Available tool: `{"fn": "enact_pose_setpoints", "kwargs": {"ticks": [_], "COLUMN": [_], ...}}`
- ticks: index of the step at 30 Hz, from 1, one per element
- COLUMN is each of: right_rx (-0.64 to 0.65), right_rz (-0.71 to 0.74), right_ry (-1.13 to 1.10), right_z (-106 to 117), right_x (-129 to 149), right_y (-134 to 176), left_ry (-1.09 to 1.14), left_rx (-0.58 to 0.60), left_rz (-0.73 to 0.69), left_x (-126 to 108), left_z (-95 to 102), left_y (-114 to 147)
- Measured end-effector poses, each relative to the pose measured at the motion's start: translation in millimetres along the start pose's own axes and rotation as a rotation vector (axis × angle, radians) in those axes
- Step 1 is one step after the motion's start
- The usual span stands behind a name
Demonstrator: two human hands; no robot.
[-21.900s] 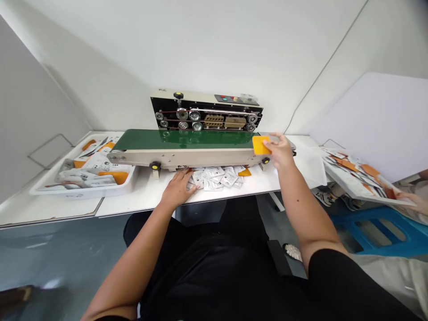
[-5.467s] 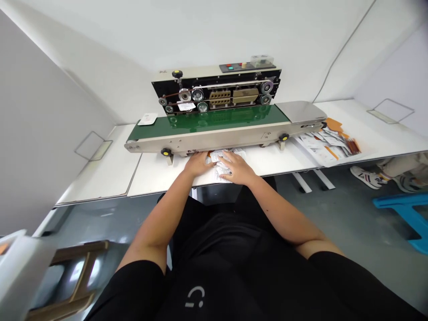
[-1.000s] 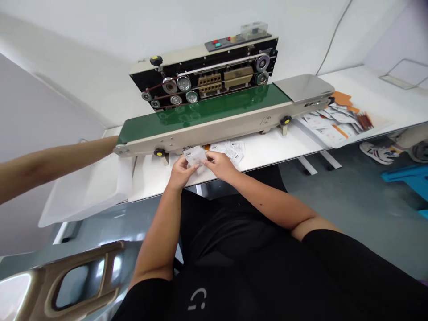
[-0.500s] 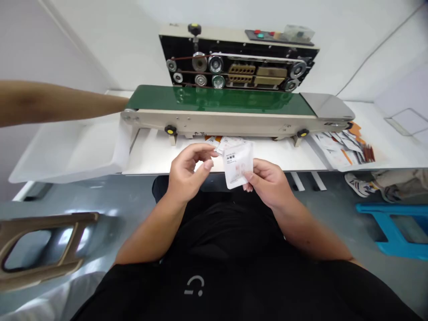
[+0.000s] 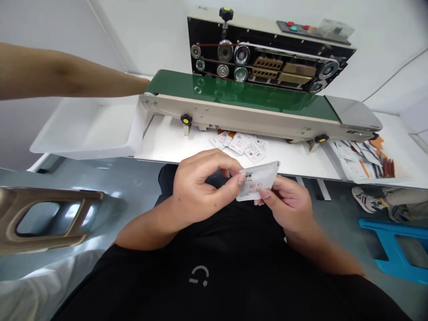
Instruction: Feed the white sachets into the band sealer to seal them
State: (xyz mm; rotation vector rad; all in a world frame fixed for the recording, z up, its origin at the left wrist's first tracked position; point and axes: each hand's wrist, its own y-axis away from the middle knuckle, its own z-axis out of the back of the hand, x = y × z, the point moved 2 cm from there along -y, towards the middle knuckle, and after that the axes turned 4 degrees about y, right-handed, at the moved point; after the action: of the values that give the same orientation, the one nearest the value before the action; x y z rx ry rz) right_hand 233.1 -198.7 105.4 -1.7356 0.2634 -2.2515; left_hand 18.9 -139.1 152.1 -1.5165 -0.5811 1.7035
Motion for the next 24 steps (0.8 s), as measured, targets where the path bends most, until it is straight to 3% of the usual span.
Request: {"fn": "enact_pose_setpoints", "kwargs": {"ticks": [9,24], "right_rx": [-0.031,-0.034], "right_rz": [0.095,0.138], "right_ry": [0.242,0.423], "right_z": [6,8], "right_x": [10,6], "right_y": [5,0], "left_ry": [-0.251,-0.276], "left_rx": [0.049,0.043], "left_rz": [-0.054,0.06], "left_x": [-4,27], "left_z": [4.4,-5.2], "left_y": [-5,4]}}
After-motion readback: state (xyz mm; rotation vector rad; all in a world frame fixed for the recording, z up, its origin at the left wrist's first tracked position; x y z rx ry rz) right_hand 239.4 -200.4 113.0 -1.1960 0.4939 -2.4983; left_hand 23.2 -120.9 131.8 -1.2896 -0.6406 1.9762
